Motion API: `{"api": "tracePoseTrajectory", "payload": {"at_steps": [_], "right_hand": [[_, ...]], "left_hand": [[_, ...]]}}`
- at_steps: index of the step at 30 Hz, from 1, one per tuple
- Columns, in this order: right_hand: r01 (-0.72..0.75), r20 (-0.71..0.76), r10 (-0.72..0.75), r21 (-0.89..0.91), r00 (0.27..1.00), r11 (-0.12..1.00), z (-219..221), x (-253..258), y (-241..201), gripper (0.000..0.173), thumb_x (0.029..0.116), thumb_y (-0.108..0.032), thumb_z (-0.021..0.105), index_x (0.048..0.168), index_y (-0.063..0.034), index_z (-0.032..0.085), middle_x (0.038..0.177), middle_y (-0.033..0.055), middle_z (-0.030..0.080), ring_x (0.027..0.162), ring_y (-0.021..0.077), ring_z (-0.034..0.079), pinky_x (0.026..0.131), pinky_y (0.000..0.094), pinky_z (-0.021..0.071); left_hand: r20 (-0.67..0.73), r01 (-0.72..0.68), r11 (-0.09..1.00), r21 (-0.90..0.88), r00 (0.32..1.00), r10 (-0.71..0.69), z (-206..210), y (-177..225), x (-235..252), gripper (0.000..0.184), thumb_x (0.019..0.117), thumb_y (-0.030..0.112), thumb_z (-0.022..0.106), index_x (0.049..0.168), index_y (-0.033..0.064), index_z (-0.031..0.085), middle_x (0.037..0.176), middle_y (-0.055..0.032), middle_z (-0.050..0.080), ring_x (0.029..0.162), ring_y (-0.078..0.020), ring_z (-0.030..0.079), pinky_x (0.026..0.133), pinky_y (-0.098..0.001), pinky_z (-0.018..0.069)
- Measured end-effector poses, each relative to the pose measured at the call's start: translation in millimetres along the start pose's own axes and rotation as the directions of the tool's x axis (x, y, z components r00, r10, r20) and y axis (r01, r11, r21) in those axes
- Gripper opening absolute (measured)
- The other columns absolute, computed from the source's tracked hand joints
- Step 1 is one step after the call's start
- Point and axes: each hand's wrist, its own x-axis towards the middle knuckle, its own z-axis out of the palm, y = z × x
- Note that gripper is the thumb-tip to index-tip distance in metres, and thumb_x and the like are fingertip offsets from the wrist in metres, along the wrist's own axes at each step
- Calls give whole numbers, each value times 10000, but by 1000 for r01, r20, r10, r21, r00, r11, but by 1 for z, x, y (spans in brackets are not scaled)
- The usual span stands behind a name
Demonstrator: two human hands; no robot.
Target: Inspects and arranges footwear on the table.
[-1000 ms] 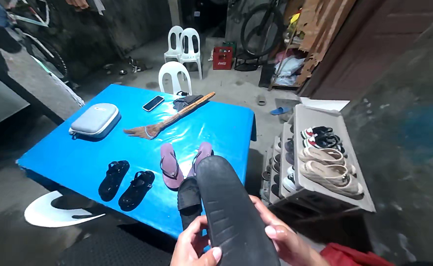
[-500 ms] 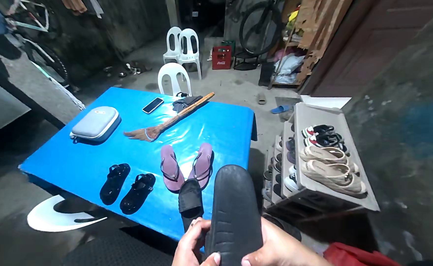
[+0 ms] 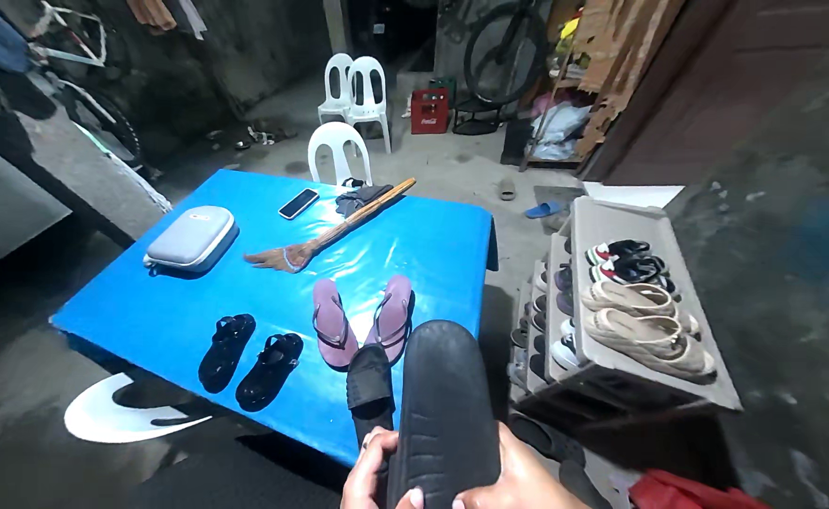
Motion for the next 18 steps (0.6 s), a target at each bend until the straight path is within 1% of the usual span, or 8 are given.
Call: {"api": "tracePoseTrajectory", "payload": {"at_steps": [3, 5, 10, 13, 15, 17, 18], "right_hand": [[32, 22, -32, 4, 999, 999, -2, 1, 0, 481, 656, 197, 705, 1042, -85, 648, 914, -71, 776, 852, 25, 738, 828, 258, 629], [17, 28, -17, 8, 999, 1000, -3, 1, -1, 462, 668, 201, 695, 1028, -86, 657, 905, -67, 778, 843, 26, 740, 820, 255, 630], [4, 17, -5, 5, 1000, 1000, -5, 2, 2, 439, 673, 200, 681, 1000, -92, 668, 882, -68, 777, 821, 25, 739, 799, 255, 632], [24, 6, -24, -13, 1000, 1000, -5, 2, 5, 425, 670, 197, 682, 989, -84, 674, 871, -62, 775, 807, 25, 737, 792, 251, 631], [9, 20, -9, -9, 1000, 1000, -7, 3, 4, 421, 676, 189, 683, 990, -92, 676, 872, -67, 775, 806, 24, 737, 789, 249, 630], [-36, 99, 35, 3, 994, 999, -13, 6, 3, 442, 685, 170, 701, 1026, -109, 667, 908, -79, 775, 844, 25, 736, 818, 255, 627], [-57, 145, 55, 11, 988, 998, -17, 7, 3, 464, 688, 164, 712, 1055, -114, 660, 935, -83, 775, 874, 29, 735, 841, 261, 624]], "left_hand": [[-21, 1, 1000, -30, 1000, -1, 5, 0, -2, 300, 910, 234, 668, 1106, 8, 640, 1044, 80, 636, 1033, 51, 586, 923, -182, 511], [-21, 0, 999, -32, 1000, -1, 6, 0, -2, 291, 909, 220, 664, 1110, 11, 639, 1044, 84, 636, 1033, 51, 583, 925, -181, 506], [-23, 6, 1000, -24, 1000, -7, 7, 0, -2, 279, 889, 144, 638, 1108, -28, 626, 1050, 46, 629, 1035, 34, 584, 932, -189, 504], [-32, -2, 1000, -8, 999, 2, 9, -2, -2, 269, 879, 123, 631, 1094, -38, 626, 1034, 36, 625, 1024, 31, 583, 926, -185, 502], [-27, 5, 1000, -14, 1000, -5, 8, -2, -1, 259, 866, 105, 629, 1086, -31, 634, 1030, 41, 630, 1013, 33, 591, 914, -184, 510], [-9, 17, 999, -40, 1000, -17, 5, 0, 2, 217, 897, 150, 631, 1056, 5, 655, 1025, 64, 633, 1007, 39, 596, 905, -182, 520], [4, 24, 998, -55, 1000, -24, 3, 1, 4, 194, 937, 211, 627, 1020, 42, 671, 1013, 89, 633, 999, 49, 590, 900, -177, 513]]}}
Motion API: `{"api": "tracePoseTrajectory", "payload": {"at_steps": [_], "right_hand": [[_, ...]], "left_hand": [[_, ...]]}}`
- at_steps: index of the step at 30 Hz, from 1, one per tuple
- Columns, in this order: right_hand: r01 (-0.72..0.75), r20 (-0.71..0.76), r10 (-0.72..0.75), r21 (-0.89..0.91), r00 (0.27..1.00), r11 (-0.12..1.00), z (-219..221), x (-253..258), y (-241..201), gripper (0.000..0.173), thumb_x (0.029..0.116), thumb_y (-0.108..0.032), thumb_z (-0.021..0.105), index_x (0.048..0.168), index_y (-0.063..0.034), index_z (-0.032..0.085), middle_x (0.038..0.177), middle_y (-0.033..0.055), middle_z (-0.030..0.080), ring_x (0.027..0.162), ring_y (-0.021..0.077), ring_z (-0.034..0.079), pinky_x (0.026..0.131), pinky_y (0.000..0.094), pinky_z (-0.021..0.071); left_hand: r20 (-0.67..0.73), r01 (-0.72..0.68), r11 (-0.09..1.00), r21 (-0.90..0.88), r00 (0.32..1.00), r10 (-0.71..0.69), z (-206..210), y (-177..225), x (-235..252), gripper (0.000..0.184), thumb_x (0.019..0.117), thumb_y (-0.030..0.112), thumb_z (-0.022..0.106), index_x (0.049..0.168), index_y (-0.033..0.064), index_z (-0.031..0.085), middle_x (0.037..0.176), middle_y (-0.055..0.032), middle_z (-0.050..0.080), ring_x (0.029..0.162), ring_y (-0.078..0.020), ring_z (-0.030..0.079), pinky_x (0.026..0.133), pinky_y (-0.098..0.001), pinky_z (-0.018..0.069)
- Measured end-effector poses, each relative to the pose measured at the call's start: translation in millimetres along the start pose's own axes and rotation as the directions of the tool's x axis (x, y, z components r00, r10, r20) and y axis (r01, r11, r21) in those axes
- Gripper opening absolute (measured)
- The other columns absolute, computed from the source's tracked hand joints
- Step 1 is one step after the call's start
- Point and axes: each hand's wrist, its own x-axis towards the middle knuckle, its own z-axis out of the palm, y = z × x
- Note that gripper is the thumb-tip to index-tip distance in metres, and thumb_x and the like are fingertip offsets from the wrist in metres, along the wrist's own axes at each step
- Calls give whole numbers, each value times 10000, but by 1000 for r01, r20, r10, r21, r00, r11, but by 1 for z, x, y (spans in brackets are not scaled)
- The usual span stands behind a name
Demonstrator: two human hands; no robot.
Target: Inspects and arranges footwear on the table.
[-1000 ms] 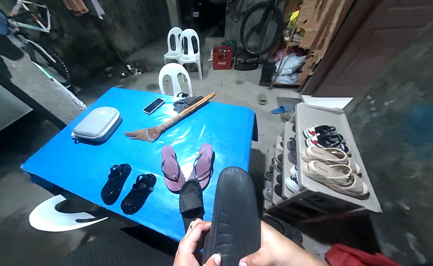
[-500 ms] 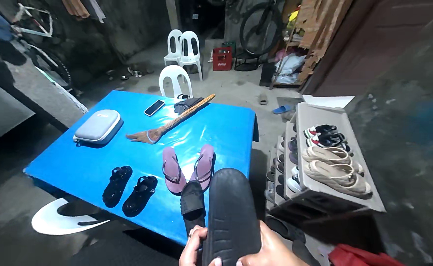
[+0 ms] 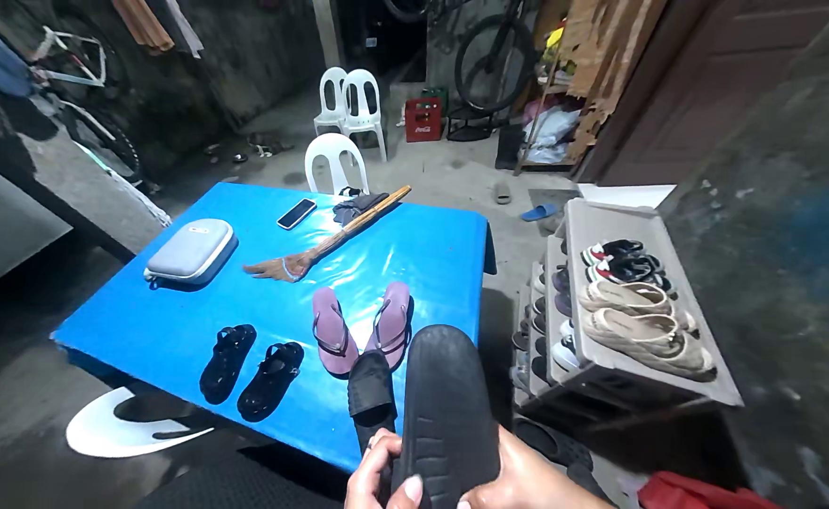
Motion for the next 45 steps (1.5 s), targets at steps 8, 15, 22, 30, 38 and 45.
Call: {"api": "tracePoseTrajectory", "payload": {"at_steps": [8, 15, 22, 30, 38, 45], "right_hand": [[10, 127, -31, 159, 991, 987, -9, 2, 5, 485, 718, 138, 714, 1088, -175, 689, 999, -61, 785, 927, 58, 741, 874, 283, 619], [8, 120, -34, 211, 992, 977, -9, 0, 12, 465, 734, 46, 773, 1116, -199, 672, 1018, -68, 782, 948, 58, 737, 888, 286, 611], [16, 158, -65, 296, 985, 955, -15, -3, 26, 362, 802, -127, 822, 1132, -245, 732, 1049, -54, 783, 975, 59, 733, 915, 282, 600], [76, 199, -139, 296, 970, 952, -24, -15, 33, 283, 881, -301, 782, 1163, -316, 755, 1100, -129, 768, 1035, -19, 700, 950, 213, 568], [14, 13, -16, 122, 1000, 992, -15, 7, 23, 364, 826, -65, 784, 1155, -129, 643, 1020, -46, 776, 955, 78, 737, 901, 302, 612], [95, -273, -18, 273, 962, 957, 6, 14, 9, 329, 825, 106, 667, 1088, -87, 624, 940, 2, 781, 884, 97, 749, 860, 303, 623]], "left_hand": [[74, 47, 999, 14, 996, -48, -3, 9, 14, 261, 1023, 132, 468, 913, 33, 682, 1006, 45, 635, 1075, -1, 538, 1014, -230, 414], [77, 30, 1000, -2, 997, -30, -1, 1, 17, 320, 1033, 108, 402, 901, 10, 677, 1005, 36, 638, 1072, 10, 527, 1017, -223, 400], [152, -83, 994, 74, 986, 71, -5, -19, 28, 364, 1066, 259, 426, 833, 73, 636, 930, 53, 594, 1039, 2, 514, 1015, -237, 372], [320, -217, 962, 167, 935, 156, -6, -22, 39, 472, 1088, 422, 378, 902, 71, 632, 931, -7, 577, 1047, -85, 509, 1026, -344, 325], [216, -127, 887, 444, 976, 31, -24, -34, 60, 413, 1043, 311, 440, 1105, -6, 699, 1096, -134, 675, 1108, -265, 590, 972, -526, 412], [-28, 23, 631, 775, 1000, -3, -5, 0, 23, 627, 1028, 407, 478, 1432, -70, 517, 1285, -307, 612, 1159, -491, 611, 928, -658, 471]]}}
